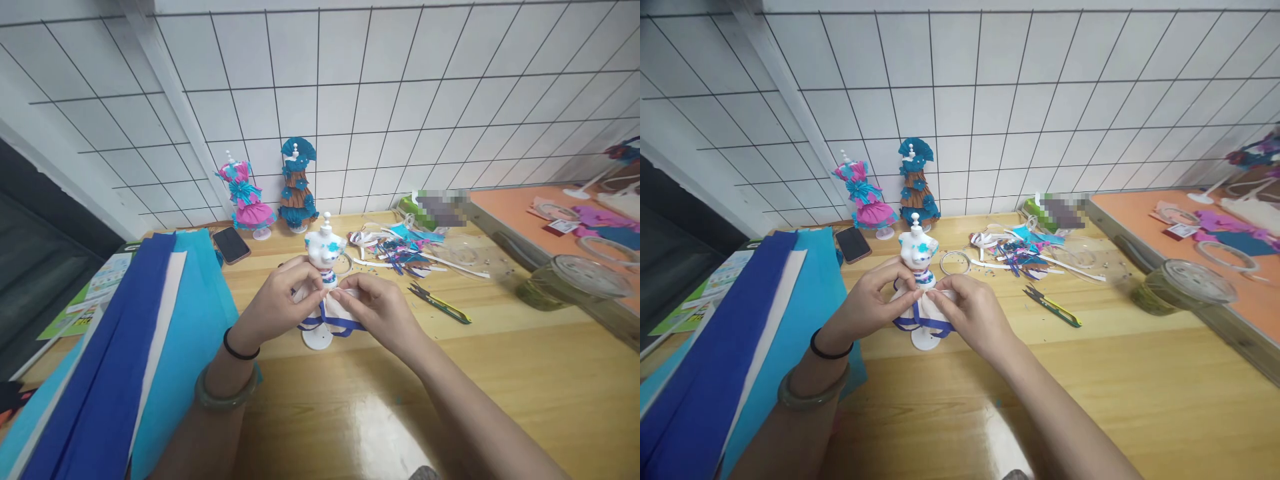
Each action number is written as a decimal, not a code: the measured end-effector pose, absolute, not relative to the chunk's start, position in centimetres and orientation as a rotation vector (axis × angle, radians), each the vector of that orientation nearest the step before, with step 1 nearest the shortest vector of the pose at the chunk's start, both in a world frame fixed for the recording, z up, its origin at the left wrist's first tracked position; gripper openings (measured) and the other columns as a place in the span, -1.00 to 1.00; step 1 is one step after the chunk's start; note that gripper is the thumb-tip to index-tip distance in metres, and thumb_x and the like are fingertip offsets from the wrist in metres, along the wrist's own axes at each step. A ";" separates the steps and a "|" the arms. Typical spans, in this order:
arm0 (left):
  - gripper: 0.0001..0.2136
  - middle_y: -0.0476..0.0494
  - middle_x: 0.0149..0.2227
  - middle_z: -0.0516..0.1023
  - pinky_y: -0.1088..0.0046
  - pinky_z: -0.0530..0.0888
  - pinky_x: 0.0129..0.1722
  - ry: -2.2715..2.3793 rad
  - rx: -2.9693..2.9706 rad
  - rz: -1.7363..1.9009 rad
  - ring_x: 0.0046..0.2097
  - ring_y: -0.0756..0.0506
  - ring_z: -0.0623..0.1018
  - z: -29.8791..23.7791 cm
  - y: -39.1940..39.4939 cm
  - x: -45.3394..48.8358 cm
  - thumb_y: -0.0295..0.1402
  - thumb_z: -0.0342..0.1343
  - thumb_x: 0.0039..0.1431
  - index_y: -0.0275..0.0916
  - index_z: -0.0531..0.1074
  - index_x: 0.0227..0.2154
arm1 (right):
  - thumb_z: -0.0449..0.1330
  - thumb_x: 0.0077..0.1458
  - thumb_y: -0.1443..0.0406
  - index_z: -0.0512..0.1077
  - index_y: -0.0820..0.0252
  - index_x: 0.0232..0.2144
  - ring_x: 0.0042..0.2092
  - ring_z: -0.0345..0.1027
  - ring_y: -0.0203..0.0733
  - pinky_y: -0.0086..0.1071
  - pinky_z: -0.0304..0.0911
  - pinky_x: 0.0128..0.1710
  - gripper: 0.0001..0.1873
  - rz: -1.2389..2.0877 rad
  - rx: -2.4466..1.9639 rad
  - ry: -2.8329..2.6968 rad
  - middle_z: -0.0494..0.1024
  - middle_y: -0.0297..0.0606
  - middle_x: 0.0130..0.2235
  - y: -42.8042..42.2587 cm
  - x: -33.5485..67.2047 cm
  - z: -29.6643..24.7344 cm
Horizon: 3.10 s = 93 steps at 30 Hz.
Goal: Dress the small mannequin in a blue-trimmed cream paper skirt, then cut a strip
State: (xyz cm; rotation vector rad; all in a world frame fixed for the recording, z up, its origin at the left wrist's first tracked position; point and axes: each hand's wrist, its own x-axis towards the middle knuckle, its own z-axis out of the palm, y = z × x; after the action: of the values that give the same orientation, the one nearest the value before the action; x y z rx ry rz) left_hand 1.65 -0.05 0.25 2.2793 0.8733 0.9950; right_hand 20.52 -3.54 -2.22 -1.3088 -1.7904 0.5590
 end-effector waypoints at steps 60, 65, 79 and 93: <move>-0.74 0.08 -0.51 0.27 0.50 0.28 -0.39 1.116 2.107 1.170 -0.42 0.03 0.32 -0.7 0.5 2.1 -0.36 0.18 0.02 -0.21 0.16 -0.56 | 0.21 0.03 0.42 0.40 0.03 -0.17 -0.04 0.27 -0.03 -0.10 0.22 -0.13 -0.71 -0.492 -0.952 -2.044 0.47 -0.19 -0.11 -5.5 21.7 -4.6; -0.75 0.08 -0.50 0.27 0.51 0.27 -0.38 1.102 2.093 1.177 -0.42 0.04 0.32 -0.7 0.4 2.3 -0.36 0.17 0.03 -0.21 0.16 -0.55 | 0.26 -0.01 0.43 0.40 0.08 -0.16 -0.06 0.28 -0.03 -0.11 0.22 -0.15 -0.67 -0.613 -0.956 -1.992 0.47 -0.15 -0.13 -5.5 21.4 -4.6; -0.75 0.07 -0.49 0.29 0.52 0.26 -0.38 1.096 2.077 1.199 -0.40 0.03 0.31 -0.8 0.5 2.3 -0.38 0.18 0.01 -0.22 0.16 -0.55 | 0.24 0.02 0.39 0.47 0.09 -0.25 -0.07 0.31 -0.08 -0.10 0.16 -0.11 -0.80 -0.576 -0.873 -1.996 0.55 -0.25 -0.20 -5.4 20.5 -5.7; -0.75 0.07 -0.50 0.26 0.51 0.27 -0.36 1.044 2.052 1.181 -0.39 0.03 0.32 -1.0 0.7 2.0 -0.36 0.18 0.02 -0.22 0.17 -0.55 | 0.15 0.08 0.46 0.40 0.16 -0.13 -0.14 0.36 -0.12 -0.17 0.11 -0.22 -0.72 -0.445 -0.783 -2.223 0.57 -0.24 -0.22 -6.2 20.3 -4.7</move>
State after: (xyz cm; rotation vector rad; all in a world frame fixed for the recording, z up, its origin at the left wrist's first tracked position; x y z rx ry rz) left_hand 1.95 0.71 -0.99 2.0519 1.0435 1.1814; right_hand 20.31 -6.20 -4.70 -0.7831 -2.2234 -0.4447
